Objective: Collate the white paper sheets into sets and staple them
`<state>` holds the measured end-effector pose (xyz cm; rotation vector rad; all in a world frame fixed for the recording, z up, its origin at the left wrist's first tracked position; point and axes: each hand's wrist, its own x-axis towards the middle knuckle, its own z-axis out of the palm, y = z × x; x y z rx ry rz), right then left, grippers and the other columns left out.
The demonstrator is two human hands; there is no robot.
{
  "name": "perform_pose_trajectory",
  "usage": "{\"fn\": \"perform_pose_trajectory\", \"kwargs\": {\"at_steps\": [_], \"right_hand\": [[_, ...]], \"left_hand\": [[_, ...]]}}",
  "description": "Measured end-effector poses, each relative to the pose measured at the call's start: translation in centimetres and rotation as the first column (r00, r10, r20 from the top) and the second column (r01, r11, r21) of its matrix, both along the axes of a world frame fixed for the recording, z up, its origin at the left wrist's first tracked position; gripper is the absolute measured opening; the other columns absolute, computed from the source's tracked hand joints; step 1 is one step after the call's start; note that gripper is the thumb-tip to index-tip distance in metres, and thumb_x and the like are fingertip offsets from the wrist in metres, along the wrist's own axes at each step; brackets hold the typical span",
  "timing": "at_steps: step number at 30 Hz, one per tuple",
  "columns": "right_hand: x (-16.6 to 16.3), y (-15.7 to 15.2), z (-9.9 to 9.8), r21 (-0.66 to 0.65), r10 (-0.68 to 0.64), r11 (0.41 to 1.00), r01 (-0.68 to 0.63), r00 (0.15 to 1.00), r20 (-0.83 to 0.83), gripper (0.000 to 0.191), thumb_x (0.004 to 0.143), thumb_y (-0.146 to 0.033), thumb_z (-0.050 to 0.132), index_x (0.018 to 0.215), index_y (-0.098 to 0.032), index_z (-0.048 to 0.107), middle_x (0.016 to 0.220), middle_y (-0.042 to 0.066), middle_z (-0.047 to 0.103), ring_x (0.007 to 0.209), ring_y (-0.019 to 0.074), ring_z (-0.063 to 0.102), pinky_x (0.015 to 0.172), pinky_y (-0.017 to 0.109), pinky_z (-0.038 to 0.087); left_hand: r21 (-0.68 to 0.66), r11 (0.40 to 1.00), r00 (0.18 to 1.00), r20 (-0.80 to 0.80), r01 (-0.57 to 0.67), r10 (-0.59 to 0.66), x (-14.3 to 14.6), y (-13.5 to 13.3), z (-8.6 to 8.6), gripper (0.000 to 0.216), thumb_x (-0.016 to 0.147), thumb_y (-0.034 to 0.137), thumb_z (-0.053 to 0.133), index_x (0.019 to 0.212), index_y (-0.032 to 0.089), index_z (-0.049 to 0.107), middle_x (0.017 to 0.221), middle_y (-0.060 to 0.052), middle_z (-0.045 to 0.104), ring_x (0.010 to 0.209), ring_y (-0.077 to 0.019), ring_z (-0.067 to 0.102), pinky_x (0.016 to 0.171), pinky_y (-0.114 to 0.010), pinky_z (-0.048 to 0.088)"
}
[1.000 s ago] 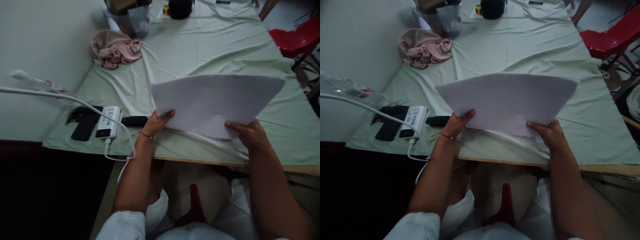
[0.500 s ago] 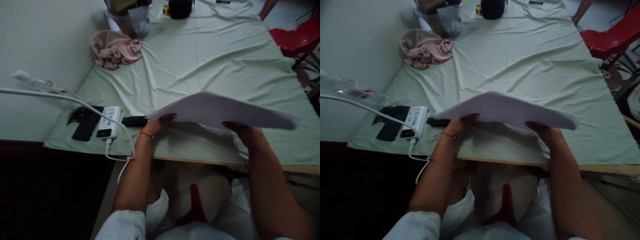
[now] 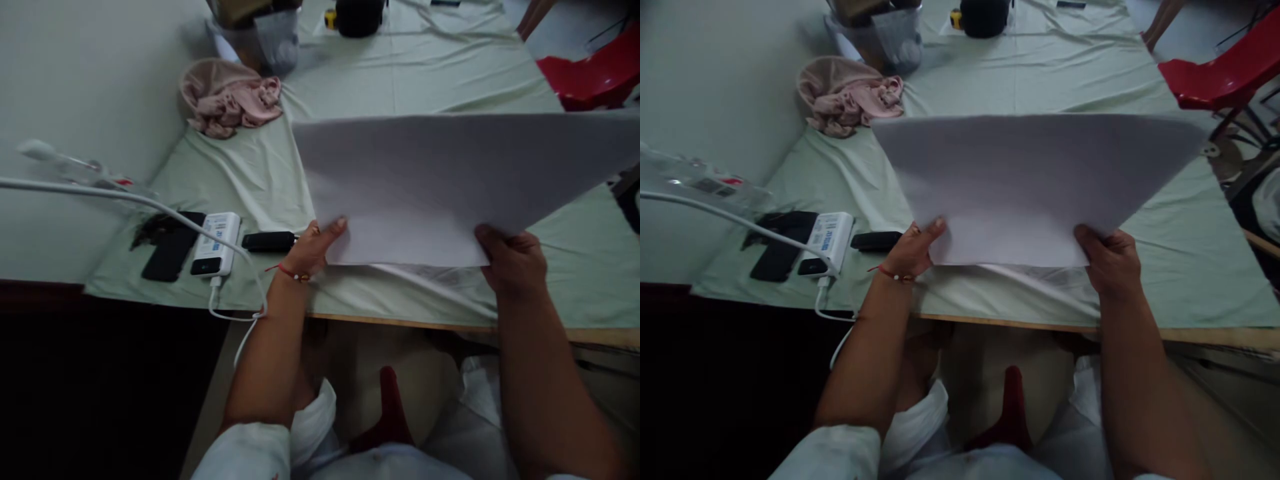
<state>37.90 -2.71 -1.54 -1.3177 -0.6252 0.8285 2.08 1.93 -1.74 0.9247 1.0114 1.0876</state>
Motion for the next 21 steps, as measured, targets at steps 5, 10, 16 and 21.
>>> {"fn": "perform_pose_trajectory", "kwargs": {"at_steps": [5,10,16,21], "right_hand": [[0.3,0.6,-0.5,0.076,-0.124,0.99,0.122,0.992,0.018,0.048,0.049,-0.043,0.117,0.072,-0.027,0.079,0.085,-0.002,0.084,0.079,0.0191,0.075,0.082,0.041,0.071],[1.0,0.4,-0.4,0.063,-0.106,0.993,0.103,0.993,0.045,0.044,0.049,-0.04,0.114,0.073,-0.027,0.08,0.087,0.0,0.085,0.078,0.0203,0.075,0.076,0.04,0.069],[0.9,-0.4,1.0,0.072,-0.031,0.997,0.035,0.998,-0.051,0.047,0.047,-0.035,0.116,0.075,-0.029,0.078,0.091,0.005,0.089,0.095,0.0292,0.085,0.089,0.045,0.074],[0.7,-0.5,1.3,0.017,0.075,0.997,-0.073,0.994,-0.082,0.051,0.042,-0.035,0.118,0.078,-0.029,0.082,0.09,0.004,0.09,0.085,0.0261,0.082,0.079,0.04,0.072]], "left_hand": [[-0.068,0.979,0.979,0.078,0.193,-0.188,0.1,0.0,0.7,0.074,0.088,0.077,0.108,0.129,0.021,0.083,0.13,-0.016,0.092,0.118,-0.0355,0.091,0.09,-0.043,0.077],[-0.132,0.939,0.946,-0.019,0.317,-0.322,0.1,-0.1,1.7,0.076,0.08,0.084,0.111,0.105,0.021,0.076,0.08,-0.005,0.082,0.053,-0.0097,0.059,0.05,-0.022,0.043],[-0.004,0.98,0.973,-0.122,0.199,-0.198,0.6,-0.3,2.4,0.072,0.064,0.067,0.122,0.071,0.023,0.066,0.065,0.007,0.056,0.057,-0.0068,0.049,0.054,-0.022,0.046],[0.094,0.977,0.966,-0.194,0.192,-0.171,0.1,-1.2,2.6,0.062,0.065,0.063,0.122,0.08,0.021,0.079,0.074,0.0,0.075,0.07,-0.0136,0.065,0.065,-0.027,0.058]]}}
